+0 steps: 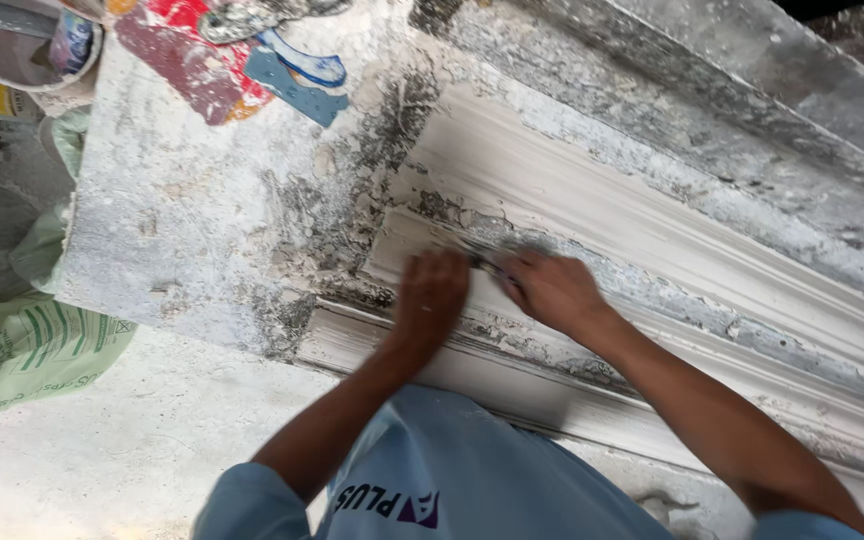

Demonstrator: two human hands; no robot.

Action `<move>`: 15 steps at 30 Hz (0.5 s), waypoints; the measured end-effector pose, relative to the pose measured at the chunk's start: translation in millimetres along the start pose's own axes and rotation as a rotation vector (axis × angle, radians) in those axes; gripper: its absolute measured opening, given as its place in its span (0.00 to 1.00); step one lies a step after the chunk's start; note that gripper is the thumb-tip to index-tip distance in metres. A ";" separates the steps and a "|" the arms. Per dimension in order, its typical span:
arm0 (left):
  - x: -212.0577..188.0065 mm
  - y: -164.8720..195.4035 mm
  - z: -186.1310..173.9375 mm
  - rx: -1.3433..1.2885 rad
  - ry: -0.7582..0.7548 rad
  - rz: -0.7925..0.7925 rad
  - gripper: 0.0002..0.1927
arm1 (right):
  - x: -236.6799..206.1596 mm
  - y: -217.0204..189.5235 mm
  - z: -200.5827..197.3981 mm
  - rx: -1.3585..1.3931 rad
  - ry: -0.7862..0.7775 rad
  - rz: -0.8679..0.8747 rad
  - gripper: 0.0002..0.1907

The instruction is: The person uses a small putty knife to scrape dried plaster residue off fluted decorative molding pieces laid on a work surface, working along the grooves section by section and repositioning the pieces to reach new areas.

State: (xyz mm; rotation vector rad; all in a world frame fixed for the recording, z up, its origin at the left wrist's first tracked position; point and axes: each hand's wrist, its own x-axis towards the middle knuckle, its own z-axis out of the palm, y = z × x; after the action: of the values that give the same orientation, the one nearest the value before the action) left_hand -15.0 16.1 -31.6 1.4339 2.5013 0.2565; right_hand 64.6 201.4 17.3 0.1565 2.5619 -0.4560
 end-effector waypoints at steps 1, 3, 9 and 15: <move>-1.9 -3.3 -5.0 0.020 0.042 -0.008 0.12 | 2.1 -2.8 2.0 0.007 0.042 -0.025 0.20; -3.9 -2.2 -13.0 0.072 0.136 -0.038 0.12 | 2.5 -4.9 2.0 0.015 0.137 -0.091 0.20; -2.1 8.5 -19.7 -0.053 0.093 -0.011 0.09 | -13.3 3.3 -15.1 -0.066 -0.028 -0.007 0.20; -4.2 -6.8 -18.4 0.064 0.107 -0.080 0.12 | 7.7 -7.8 -3.9 0.001 0.081 -0.091 0.21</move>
State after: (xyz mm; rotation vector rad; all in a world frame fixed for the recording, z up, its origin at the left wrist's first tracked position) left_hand -24.0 8.5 -15.3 1.3737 2.6691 0.2457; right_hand 54.5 195.6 18.8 0.0601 2.6569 -0.4947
